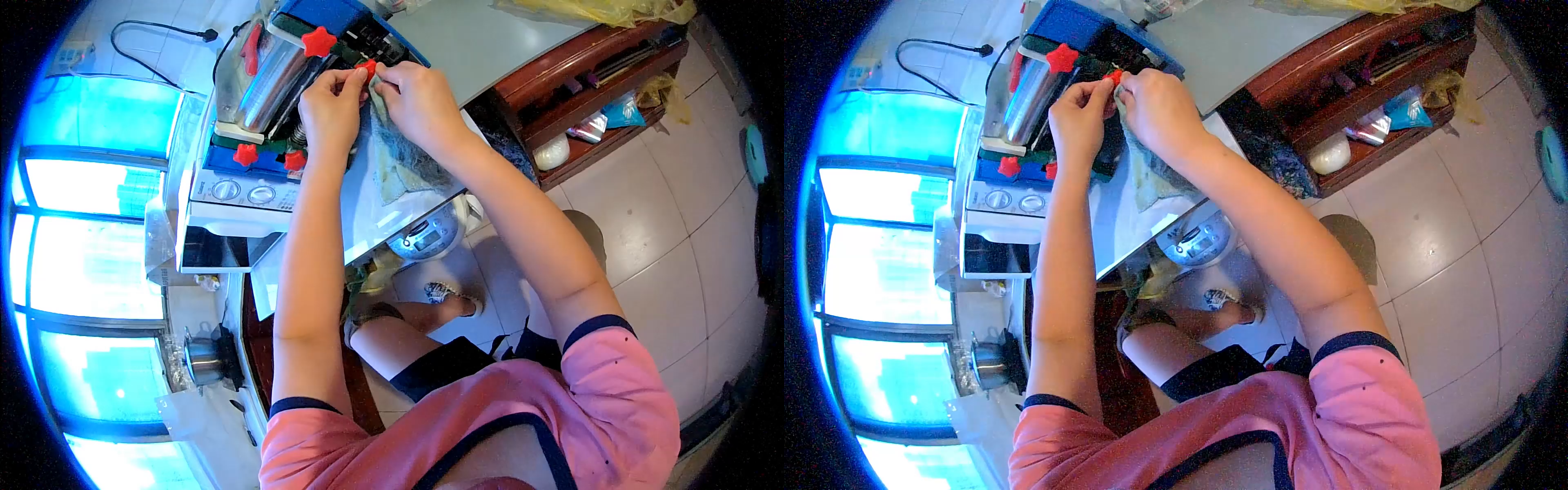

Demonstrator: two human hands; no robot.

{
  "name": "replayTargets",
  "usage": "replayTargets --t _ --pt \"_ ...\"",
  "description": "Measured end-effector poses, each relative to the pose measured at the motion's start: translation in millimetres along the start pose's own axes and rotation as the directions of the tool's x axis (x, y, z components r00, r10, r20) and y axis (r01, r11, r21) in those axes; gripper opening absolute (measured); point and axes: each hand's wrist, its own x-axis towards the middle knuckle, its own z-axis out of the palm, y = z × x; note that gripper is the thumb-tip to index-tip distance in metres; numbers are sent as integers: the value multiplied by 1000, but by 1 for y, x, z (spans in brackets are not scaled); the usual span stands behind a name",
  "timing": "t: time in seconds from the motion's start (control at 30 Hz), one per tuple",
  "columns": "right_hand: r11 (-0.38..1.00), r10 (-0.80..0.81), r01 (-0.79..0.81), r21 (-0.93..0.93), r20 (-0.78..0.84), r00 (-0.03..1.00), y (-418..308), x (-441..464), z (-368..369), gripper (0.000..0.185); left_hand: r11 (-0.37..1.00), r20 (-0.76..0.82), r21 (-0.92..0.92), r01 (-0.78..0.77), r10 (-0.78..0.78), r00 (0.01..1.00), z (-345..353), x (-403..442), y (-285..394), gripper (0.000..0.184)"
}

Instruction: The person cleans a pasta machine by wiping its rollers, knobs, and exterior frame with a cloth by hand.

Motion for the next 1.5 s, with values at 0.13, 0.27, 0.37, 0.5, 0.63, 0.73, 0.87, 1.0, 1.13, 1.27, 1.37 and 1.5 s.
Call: replayTargets --t 0.13,0.27,0.37,0.5,0.63,0.73,0.87,1.0,1.13,1.27,1.37,1.5 --pt "995 9 -6 101 -34 999 8 9 4 16 998 -8 -57 -4 4 1000 2 -1 -4 22" --pt "989 61 -75 127 110 992 14 17 3 19 998 17 -57 9 -8 1000 0 -1 -3 22" --pt "998 57 -59 18 73 996 11 10 3 20 1000 20 -18 22 -22 1000 0 0 -2 21" --pt "1000 19 -18 -7 233 972 7 2 -21 25 999 3 -48 21 -21 1000 1 0 -3 22" --pt "944 304 -321 74 180 936 10 0 -26 33 995 13 -81 66 -65 998 1 -2 -3 21" --pt "956 203 -204 210 24 979 9 3 -10 23 996 5 -75 58 -58 998 1 -2 -2 20" --pt "976 117 -107 190 -40 992 11 5 17 26 998 14 -62 12 -11 1000 -1 0 -6 22" --pt "738 426 -413 533 106 899 9 4 19 25 999 19 -30 12 -12 1000 -3 -1 -2 23" --pt "631 480 -462 623 153 864 5 -6 15 24 997 13 -73 -19 20 1000 -2 3 -8 24" --pt "789 379 -333 517 18 925 12 -8 18 28 998 23 -60 2 -1 1000 -3 -1 -3 23" --pt "794 380 -366 486 75 922 24 6 25 29 999 27 35 -7 7 1000 -6 1 -1 24" --pt "991 94 -110 72 196 976 27 23 10 31 997 57 75 -16 12 998 -9 2 -2 24"
